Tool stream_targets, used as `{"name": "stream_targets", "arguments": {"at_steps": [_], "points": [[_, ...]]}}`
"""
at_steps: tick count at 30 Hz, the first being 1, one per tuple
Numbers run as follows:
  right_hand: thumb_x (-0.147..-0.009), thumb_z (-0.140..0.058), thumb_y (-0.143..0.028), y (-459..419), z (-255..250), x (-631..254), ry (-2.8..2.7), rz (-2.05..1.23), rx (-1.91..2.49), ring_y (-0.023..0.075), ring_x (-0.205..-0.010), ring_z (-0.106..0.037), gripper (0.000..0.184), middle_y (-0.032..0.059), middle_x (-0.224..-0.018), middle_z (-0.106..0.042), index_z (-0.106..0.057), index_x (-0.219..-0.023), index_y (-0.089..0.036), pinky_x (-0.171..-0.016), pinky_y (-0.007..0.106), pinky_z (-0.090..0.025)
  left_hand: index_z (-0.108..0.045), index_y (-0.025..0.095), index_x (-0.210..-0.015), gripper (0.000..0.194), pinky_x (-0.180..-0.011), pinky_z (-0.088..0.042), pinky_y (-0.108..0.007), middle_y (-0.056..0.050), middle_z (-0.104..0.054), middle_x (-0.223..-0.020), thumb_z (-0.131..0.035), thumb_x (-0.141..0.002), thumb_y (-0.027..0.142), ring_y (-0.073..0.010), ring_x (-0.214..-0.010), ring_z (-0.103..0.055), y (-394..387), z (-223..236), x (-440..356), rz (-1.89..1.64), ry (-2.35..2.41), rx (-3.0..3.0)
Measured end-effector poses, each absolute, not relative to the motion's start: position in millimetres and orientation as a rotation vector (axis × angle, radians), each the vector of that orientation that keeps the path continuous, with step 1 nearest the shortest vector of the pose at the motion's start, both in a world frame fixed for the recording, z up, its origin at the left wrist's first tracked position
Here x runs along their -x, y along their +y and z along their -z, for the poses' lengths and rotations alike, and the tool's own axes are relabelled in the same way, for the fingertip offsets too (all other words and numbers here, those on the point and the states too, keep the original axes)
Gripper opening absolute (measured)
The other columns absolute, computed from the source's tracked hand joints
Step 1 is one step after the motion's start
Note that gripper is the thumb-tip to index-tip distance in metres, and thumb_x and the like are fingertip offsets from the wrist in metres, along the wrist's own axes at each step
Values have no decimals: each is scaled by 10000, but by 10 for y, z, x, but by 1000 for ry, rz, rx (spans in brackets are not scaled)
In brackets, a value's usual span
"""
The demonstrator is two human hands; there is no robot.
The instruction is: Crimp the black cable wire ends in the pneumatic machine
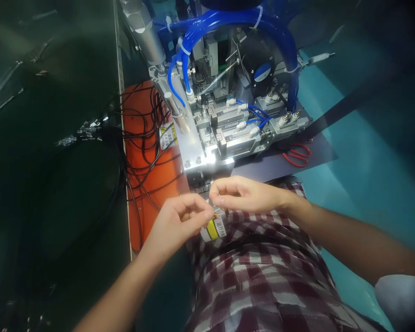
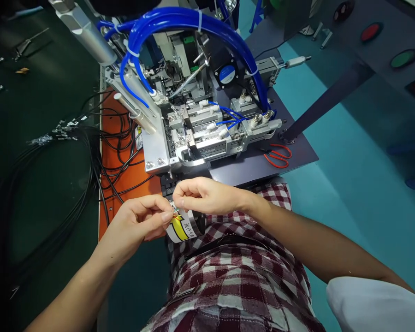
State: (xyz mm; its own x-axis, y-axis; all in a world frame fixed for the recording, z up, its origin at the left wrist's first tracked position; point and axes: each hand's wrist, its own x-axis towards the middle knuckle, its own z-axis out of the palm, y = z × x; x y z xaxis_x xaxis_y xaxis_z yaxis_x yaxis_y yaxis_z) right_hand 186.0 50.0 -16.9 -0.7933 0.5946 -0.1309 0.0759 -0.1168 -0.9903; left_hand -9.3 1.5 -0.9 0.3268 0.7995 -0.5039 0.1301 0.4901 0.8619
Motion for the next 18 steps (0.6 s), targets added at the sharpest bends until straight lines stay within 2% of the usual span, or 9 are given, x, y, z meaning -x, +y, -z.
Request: {"name": "stream_targets", "arguments": {"at_steps": [6,13,18], "points": [[-887,-504,-205,488,173,-1834,-1753,-1956,726,85,-612,-415,111,-38,-692,-466,-518,-791,-153,-571,205,-375,-633,146,-694,199,-403,-245,-166,42,-481,-517,-705,-763,319,-30,-410,-321,-9,35,76,-598,1227,-946],[-891,-516,-306,353,215,-1814,-1527,-1880,981,80,-536,-410,178,-24,-682,-516,-554,-811,-152,-482,207,-331,-625,148,-698,195,-392,-239,-146,40,-503,-540,-688,-785,311,-14,-405,-319,-41,41,16,-741,1352,-894],[-841,-578,-232,274,193,-1754,-1533,-1722,1073,79,-524,-403,112,-50,-594,-471,-566,-766,-150,-484,206,-331,-612,162,-713,198,-385,-280,-151,62,-457,-504,-675,-797,329,-18,-386,-309,-42,28,5,-746,1357,-901]]}}
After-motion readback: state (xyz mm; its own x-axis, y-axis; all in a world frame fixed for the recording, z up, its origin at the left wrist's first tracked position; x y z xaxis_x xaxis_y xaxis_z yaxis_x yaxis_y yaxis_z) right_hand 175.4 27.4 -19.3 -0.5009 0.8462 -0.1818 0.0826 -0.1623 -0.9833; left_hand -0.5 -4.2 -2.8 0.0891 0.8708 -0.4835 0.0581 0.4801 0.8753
